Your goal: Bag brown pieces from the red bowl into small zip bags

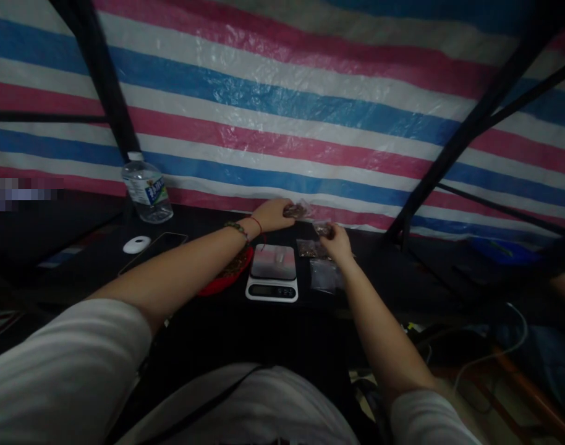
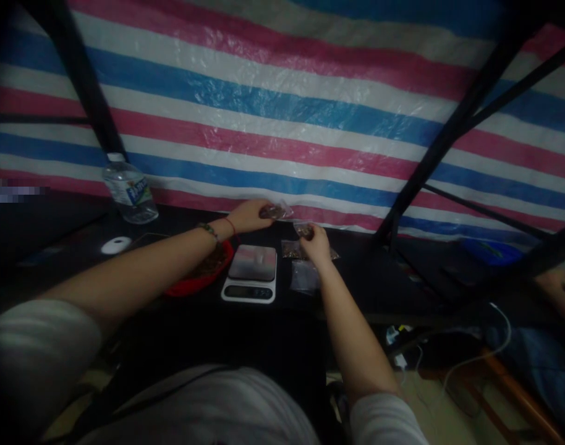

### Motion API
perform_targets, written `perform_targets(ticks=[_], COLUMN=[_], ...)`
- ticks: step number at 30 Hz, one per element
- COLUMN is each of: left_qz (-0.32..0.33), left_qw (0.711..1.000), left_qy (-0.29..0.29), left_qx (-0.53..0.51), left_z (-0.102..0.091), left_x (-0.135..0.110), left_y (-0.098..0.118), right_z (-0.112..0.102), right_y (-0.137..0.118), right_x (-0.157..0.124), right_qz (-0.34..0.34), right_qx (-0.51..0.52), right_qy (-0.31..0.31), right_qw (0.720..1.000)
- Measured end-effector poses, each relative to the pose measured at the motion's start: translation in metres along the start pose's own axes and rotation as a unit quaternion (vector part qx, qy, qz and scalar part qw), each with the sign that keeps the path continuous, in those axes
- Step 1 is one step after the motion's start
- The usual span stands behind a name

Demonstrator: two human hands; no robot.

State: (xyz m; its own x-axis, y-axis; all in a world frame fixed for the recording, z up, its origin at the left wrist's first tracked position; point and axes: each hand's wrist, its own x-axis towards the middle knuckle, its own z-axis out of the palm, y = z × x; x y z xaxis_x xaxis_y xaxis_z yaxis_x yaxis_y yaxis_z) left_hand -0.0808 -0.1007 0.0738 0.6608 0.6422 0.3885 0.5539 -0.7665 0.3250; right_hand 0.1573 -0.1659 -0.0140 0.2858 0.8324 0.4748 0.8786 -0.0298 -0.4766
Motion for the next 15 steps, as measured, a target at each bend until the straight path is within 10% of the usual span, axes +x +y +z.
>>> perform_targets(ticks=[3,7,15], left_qz=[0.040,0.007,-0.126], left_qw=[0.997,0.994,0.986], left_qy=[0.036,-0.073,-0.080], left_qx=[0.058,0.082,0.073], left_z=[0.005,0.039,0.080], left_x=[-0.027,-0.041,-0.035], left_y=[0.049,0.099,0.116], right_z=[-0.015,-0.037,-0.053], right_y=[-0.002,0.002,-0.011], right_x=[-0.002,-0.008,-0.024], right_qz=[0.048,0.112,0.096], right_qx=[0.068,0.069,0.043], right_qy=[0.061,0.130,0.122], right_qw=[0.995,0.983,0.987])
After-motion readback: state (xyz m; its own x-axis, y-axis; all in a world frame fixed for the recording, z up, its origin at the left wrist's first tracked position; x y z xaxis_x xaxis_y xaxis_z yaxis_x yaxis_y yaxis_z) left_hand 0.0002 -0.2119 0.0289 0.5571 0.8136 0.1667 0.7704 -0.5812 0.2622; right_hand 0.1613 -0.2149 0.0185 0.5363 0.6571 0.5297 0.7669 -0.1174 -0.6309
